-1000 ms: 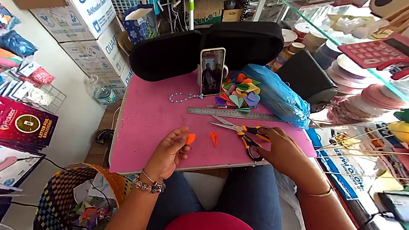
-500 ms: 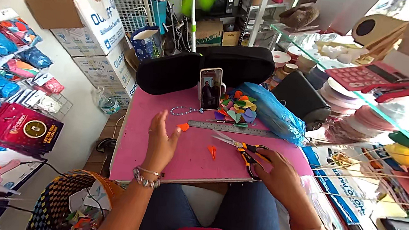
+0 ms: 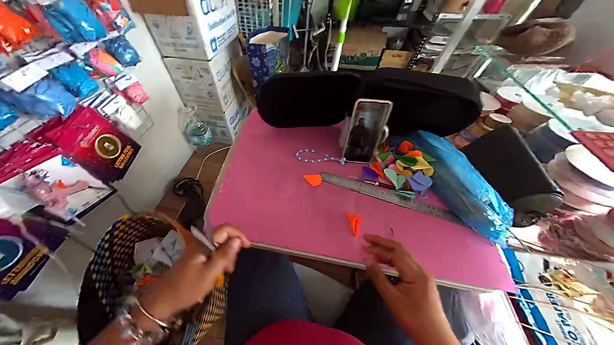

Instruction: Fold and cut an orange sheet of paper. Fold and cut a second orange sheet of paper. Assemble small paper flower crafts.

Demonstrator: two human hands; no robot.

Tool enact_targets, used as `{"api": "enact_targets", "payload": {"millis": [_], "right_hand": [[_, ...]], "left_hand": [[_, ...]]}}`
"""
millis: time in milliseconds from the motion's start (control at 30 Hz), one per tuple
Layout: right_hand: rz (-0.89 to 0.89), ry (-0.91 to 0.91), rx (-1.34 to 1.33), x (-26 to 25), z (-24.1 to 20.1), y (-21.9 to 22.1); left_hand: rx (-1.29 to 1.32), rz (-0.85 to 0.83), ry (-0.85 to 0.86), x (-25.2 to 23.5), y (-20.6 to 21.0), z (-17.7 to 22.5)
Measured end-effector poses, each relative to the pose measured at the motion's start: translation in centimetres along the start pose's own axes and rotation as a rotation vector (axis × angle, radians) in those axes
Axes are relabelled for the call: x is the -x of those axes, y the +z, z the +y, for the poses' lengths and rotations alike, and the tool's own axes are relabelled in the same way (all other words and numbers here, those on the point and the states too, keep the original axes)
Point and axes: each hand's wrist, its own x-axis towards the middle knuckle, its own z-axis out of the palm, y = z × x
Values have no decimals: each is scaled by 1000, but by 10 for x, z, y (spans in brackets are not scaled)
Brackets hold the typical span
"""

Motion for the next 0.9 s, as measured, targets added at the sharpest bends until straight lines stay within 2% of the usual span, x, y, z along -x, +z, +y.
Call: {"api": "enact_targets", "payload": {"millis": [67, 133, 233, 333, 400, 533, 633, 733, 800, 900], "right_hand": [[-86, 103, 250, -8, 8, -7], [-182, 138, 379, -18, 18, -4], [-207, 82, 480, -38, 29, 11], [-282, -21, 515, -60, 27, 27], [-442, -39, 516, -74, 10, 42], [-815, -141, 378, -85, -66, 104], [-757, -372, 65, -70, -117, 161], [-639, -584, -62, -61, -133, 175], [-584, -585, -83, -60, -122, 162], [-522, -421, -69, -62, -84, 124]], "left_hand": [[-278, 6, -347, 12, -49, -2], [-331, 98, -630, 35, -84, -18], [-231, 346, -758, 75, -112, -36], [-141, 526, -733, 99, -127, -37], [-117, 613, -681, 105, -137, -34], [-114, 657, -559, 102, -142, -28], [-131, 603, -505, 89, -133, -21], [-166, 487, -453, 76, -114, -15], [-191, 397, -397, 64, -99, -15], [-239, 202, -317, 27, -57, -11]]}}
